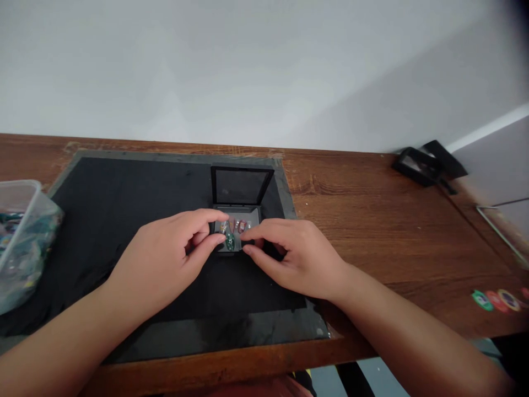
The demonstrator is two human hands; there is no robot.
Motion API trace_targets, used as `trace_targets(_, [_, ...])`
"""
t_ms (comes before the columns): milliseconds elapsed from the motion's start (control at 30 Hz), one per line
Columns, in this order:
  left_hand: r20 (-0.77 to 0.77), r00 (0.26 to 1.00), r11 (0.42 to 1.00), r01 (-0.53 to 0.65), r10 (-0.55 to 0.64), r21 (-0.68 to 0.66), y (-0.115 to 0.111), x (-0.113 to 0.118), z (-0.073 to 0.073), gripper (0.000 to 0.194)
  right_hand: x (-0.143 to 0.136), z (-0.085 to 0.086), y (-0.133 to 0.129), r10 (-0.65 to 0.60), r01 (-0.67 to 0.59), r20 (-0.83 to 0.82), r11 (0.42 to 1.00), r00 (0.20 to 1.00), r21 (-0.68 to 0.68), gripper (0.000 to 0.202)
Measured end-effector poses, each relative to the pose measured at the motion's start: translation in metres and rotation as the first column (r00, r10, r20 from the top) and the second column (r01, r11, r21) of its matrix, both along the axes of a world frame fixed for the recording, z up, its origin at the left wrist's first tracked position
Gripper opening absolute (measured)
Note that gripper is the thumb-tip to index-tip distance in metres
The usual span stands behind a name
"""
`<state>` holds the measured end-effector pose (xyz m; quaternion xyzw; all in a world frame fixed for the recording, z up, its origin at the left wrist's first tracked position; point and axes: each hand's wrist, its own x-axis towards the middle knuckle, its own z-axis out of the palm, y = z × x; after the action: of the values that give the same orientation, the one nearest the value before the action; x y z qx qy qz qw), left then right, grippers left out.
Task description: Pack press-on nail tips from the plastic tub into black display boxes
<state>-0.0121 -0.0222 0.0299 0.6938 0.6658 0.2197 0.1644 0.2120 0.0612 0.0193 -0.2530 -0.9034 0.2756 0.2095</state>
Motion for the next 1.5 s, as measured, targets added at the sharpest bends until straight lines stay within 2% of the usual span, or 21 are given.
trace_targets(167, [-0.040, 0.999, 0.996, 0.019, -0.022, -0.090, 0.0015, -0.0020, -0.0007, 0.025, 0.0008, -0.0004, -0.0010, -0.023, 0.023, -0.027, 1.000, 0.999, -0.006, 0.025])
trace_targets(367, [-0.071, 0.997, 0.989, -0.026, 0.016, -0.143, 0.0035, -0.0025, 0.0005, 0.027, 0.0016, -0.0002, -0.0018, -0.020, 0.020, -0.037, 1.000, 0.999, 0.002, 0.029])
trace_targets(467, [-0.101, 0.995, 0.979, -0.005, -0.015, -0.202, 0.0036, -0.0030, -0.0004, 0.028, 0.0014, -0.0003, -0.0017, -0.022, 0.022, -0.022, 1.000, 1.000, 0.000, 0.032])
trace_targets(567, [-0.113, 0.993, 0.970, 0.004, -0.033, -0.243, 0.0038, -0.0033, -0.0010, 0.028, 0.0010, -0.0005, -0.0013, -0.019, 0.019, -0.013, 1.000, 1.000, -0.004, 0.026])
trace_targets(667, [-0.113, 0.993, 0.969, -0.009, -0.019, -0.246, 0.0039, -0.0032, -0.0006, 0.028, 0.0007, -0.0005, -0.0010, 0.010, -0.010, -0.015, 1.000, 1.000, -0.020, 0.012])
trace_targets(733, [-0.106, 0.994, 0.972, -0.010, -0.015, -0.235, 0.0038, -0.0027, -0.0002, 0.029, 0.0004, -0.0003, -0.0011, 0.022, -0.022, -0.005, 0.999, 1.000, -0.026, 0.010])
trace_targets(933, [-0.097, 0.995, 0.979, -0.009, -0.011, -0.203, 0.0039, -0.0005, -0.0009, 0.028, -0.0005, 0.0003, -0.0010, 0.026, -0.023, 0.059, 0.999, 0.998, -0.038, 0.016])
trace_targets(1133, [-0.072, 0.997, 0.985, 0.001, -0.014, -0.171, 0.0039, 0.0015, -0.0008, 0.029, -0.0013, -0.0001, -0.0009, 0.017, -0.017, 0.091, 1.000, 0.996, 0.004, 0.017])
trace_targets(1500, [-0.078, 0.997, 0.979, 0.008, -0.024, -0.202, 0.0043, 0.0007, -0.0004, 0.029, -0.0010, 0.0029, -0.0011, 0.027, -0.026, 0.131, 1.000, 0.991, -0.012, 0.019])
